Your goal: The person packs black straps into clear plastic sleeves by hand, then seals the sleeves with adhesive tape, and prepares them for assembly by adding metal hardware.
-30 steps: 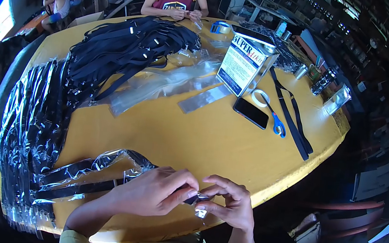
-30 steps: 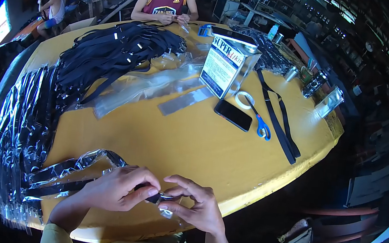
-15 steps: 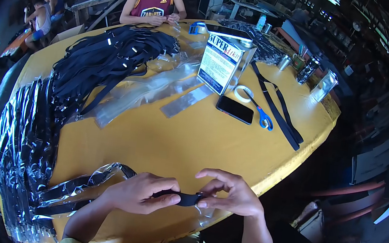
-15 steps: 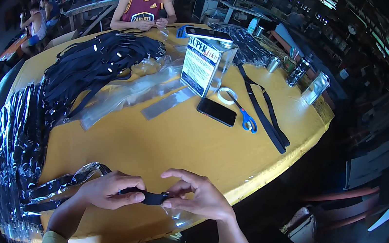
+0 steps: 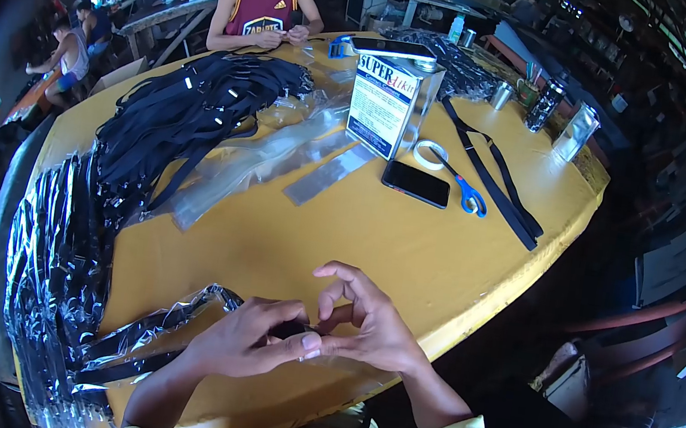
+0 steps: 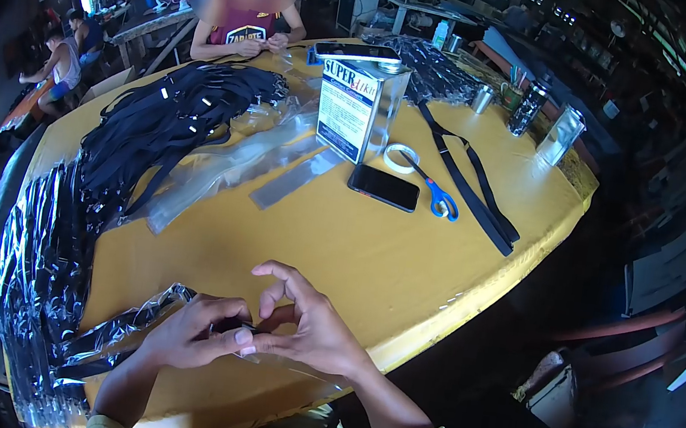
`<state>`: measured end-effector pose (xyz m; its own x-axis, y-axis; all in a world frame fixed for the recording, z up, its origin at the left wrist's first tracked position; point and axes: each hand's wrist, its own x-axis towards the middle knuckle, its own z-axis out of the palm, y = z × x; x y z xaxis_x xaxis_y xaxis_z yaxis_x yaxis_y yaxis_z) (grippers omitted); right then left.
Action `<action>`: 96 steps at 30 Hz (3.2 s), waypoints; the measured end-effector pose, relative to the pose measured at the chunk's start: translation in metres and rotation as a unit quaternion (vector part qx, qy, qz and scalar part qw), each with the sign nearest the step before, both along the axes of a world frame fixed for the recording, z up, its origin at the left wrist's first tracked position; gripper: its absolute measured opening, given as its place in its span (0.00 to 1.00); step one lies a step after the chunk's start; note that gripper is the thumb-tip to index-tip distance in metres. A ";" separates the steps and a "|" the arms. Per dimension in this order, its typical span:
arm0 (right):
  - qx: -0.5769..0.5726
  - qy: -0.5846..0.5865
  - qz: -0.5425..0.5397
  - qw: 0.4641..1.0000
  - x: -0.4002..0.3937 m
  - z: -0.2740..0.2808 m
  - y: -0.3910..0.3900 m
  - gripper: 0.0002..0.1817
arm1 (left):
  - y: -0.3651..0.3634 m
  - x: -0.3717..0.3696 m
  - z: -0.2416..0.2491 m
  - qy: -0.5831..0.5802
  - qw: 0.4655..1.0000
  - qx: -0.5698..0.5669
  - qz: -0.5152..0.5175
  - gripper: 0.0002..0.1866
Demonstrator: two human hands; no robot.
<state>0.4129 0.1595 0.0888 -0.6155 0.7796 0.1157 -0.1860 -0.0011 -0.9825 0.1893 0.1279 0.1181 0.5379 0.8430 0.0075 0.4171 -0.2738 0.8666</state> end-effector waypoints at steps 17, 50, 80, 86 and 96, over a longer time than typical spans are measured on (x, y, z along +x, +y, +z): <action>0.056 -0.195 0.179 0.963 0.083 -0.027 0.061 0.36 | 0.007 -0.020 -0.019 -0.153 0.966 0.004 0.210 0.12; 0.058 -0.350 0.222 0.908 0.042 0.007 0.158 0.32 | 0.026 -0.027 -0.070 0.234 0.933 0.230 0.148 0.19; -0.017 -0.216 0.269 0.938 -0.070 -0.044 0.113 0.35 | 0.016 -0.102 -0.057 0.056 0.982 0.047 0.173 0.07; 0.031 -0.203 0.217 0.954 -0.081 -0.043 0.104 0.36 | 0.016 -0.102 -0.056 0.045 0.983 0.039 0.173 0.06; 0.038 -0.200 0.217 0.955 -0.084 -0.049 0.103 0.37 | 0.022 -0.101 -0.065 0.058 0.984 0.049 0.164 0.08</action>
<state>0.3290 0.2625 0.0397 -0.8853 0.4401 -0.1504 0.2066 0.0824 -0.9750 0.0886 0.1500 0.0530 0.2393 0.9695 0.0528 0.5909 -0.1886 0.7844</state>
